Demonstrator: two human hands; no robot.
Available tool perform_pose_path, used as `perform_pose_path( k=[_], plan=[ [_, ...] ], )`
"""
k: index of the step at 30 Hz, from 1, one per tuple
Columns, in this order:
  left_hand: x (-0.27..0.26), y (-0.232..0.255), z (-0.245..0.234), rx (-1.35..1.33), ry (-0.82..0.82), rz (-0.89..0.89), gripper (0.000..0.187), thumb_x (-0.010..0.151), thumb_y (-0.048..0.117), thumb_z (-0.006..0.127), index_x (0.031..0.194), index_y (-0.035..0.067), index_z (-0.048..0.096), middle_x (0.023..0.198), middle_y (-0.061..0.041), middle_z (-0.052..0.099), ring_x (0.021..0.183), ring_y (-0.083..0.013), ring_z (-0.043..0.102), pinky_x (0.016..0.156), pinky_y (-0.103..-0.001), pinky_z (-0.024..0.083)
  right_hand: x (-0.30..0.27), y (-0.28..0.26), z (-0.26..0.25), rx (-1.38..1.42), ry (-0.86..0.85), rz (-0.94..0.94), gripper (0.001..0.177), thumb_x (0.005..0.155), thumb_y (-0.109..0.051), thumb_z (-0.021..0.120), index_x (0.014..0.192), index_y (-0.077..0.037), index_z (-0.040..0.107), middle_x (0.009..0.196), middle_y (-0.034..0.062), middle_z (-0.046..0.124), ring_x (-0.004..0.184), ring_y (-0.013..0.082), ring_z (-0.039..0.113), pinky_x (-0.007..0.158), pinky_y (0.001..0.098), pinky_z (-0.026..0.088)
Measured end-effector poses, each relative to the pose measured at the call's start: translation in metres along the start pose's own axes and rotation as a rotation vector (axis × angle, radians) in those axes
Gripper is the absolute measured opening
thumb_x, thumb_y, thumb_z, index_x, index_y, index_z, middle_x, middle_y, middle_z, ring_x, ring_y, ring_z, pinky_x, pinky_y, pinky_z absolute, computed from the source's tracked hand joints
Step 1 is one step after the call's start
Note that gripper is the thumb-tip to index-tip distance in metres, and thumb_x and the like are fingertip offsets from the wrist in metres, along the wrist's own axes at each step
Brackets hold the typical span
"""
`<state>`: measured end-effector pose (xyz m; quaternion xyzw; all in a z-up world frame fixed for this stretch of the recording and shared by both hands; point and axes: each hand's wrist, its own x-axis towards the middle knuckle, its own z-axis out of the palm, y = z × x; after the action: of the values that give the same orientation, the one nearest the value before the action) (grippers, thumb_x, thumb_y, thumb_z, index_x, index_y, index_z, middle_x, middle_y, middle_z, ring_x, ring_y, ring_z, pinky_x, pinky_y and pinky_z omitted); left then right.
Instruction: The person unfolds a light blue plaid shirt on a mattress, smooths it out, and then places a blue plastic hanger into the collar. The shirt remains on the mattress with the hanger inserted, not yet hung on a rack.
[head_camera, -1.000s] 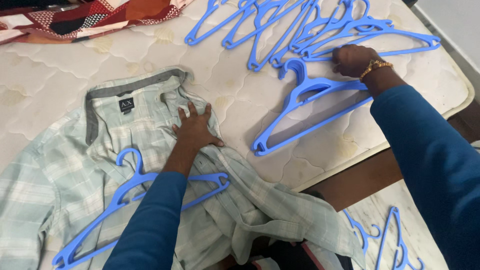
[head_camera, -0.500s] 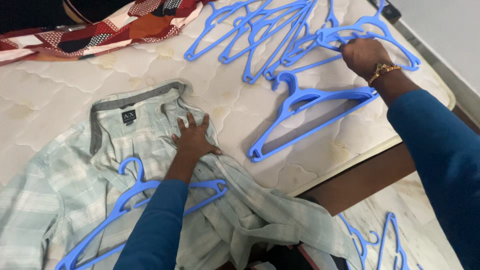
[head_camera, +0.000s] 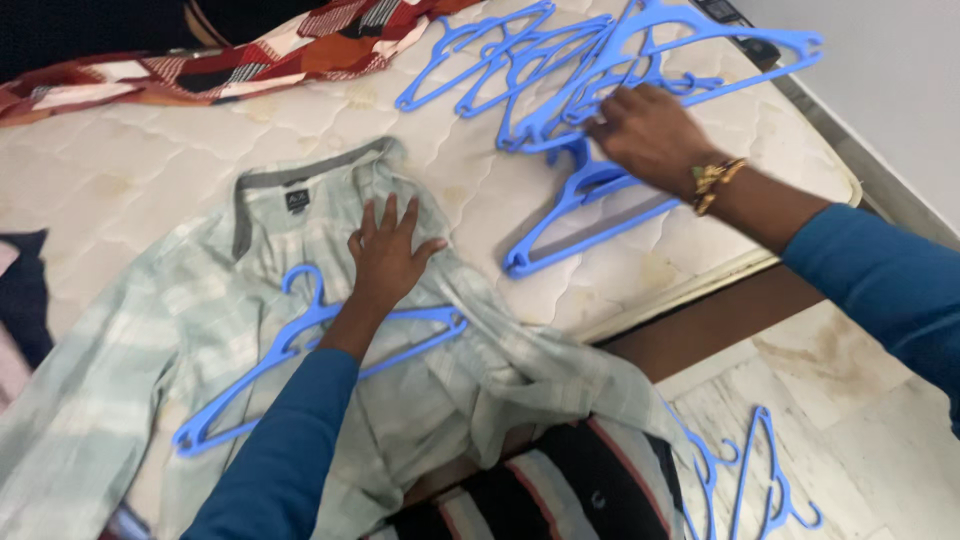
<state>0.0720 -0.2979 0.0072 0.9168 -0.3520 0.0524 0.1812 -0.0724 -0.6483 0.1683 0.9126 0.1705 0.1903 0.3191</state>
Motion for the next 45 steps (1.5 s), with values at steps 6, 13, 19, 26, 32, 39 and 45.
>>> perform_pose_path(
  k=[6, 13, 19, 26, 32, 39, 45],
  plan=[
    [-0.067, -0.008, -0.06, -0.387, 0.246, 0.134, 0.058, 0.109, 0.041, 0.049, 0.154, 0.007, 0.047, 0.147, -0.023, 0.058, 0.138, -0.0377, 0.054, 0.113, -0.049, 0.043, 0.052, -0.111, -0.059, 0.352, -0.01, -0.096, 0.043, 0.088, -0.012, 0.059, 0.13, -0.002, 0.062, 0.111, 0.0145, 0.062, 0.095, 0.0285, 0.068, 0.071, 0.0378, 0.059],
    [-0.147, -0.043, -0.13, -0.825, 0.136, -0.114, 0.043, 0.112, 0.028, 0.041, 0.146, 0.006, 0.055, 0.119, -0.011, 0.074, 0.092, -0.0185, 0.07, 0.08, -0.031, 0.056, 0.091, -0.235, -0.115, 0.569, 0.0, -0.196, 0.045, 0.087, -0.013, 0.058, 0.131, -0.004, 0.06, 0.115, 0.0128, 0.059, 0.097, 0.0275, 0.065, 0.075, 0.038, 0.058],
    [-0.191, -0.07, -0.17, -0.782, 0.081, -0.13, 0.047, 0.105, 0.026, 0.056, 0.146, 0.004, 0.055, 0.116, -0.013, 0.074, 0.092, -0.0189, 0.071, 0.081, -0.032, 0.057, 0.115, -0.282, -0.143, 0.587, 0.083, -0.258, 0.032, 0.089, -0.015, 0.062, 0.118, -0.003, 0.065, 0.114, 0.0114, 0.058, 0.101, 0.0273, 0.063, 0.072, 0.0382, 0.059],
    [-0.21, -0.062, -0.172, -0.412, -0.048, -0.026, 0.124, 0.061, 0.026, 0.097, 0.158, 0.002, 0.022, 0.118, -0.024, 0.063, 0.101, -0.0353, 0.066, 0.085, -0.046, 0.054, 0.147, -0.31, -0.151, 0.668, 0.169, -0.328, 0.033, 0.086, -0.015, 0.065, 0.117, -0.004, 0.069, 0.116, 0.0104, 0.058, 0.103, 0.0259, 0.064, 0.077, 0.0366, 0.059],
    [-0.236, -0.081, -0.166, -0.387, -0.062, -0.061, 0.104, 0.073, 0.007, 0.082, 0.16, 0.007, 0.025, 0.122, -0.021, 0.061, 0.097, -0.034, 0.064, 0.086, -0.043, 0.054, 0.147, -0.337, -0.15, 0.719, 0.198, -0.355, 0.036, 0.086, -0.016, 0.063, 0.121, -0.009, 0.07, 0.12, 0.0116, 0.061, 0.109, 0.0287, 0.064, 0.092, 0.0404, 0.054],
    [-0.257, -0.12, -0.175, -0.343, -0.05, -0.023, 0.094, 0.072, 0.016, 0.088, 0.152, 0.004, 0.04, 0.119, -0.018, 0.061, 0.096, -0.0311, 0.064, 0.085, -0.042, 0.052, 0.12, -0.327, -0.108, 0.785, 0.221, -0.189, 0.03, 0.092, -0.016, 0.062, 0.12, -0.013, 0.07, 0.118, 0.0079, 0.07, 0.117, 0.0294, 0.063, 0.102, 0.045, 0.049],
    [-0.263, -0.143, -0.189, -0.347, -0.083, -0.188, 0.092, 0.067, 0.017, 0.089, 0.15, 0.009, 0.05, 0.106, -0.014, 0.065, 0.1, -0.0314, 0.062, 0.09, -0.041, 0.051, 0.086, -0.274, -0.075, 0.935, 0.159, -0.08, 0.042, 0.086, -0.001, 0.065, 0.127, -0.009, 0.072, 0.115, 0.0119, 0.069, 0.107, 0.0302, 0.064, 0.091, 0.0412, 0.053]
  ],
)
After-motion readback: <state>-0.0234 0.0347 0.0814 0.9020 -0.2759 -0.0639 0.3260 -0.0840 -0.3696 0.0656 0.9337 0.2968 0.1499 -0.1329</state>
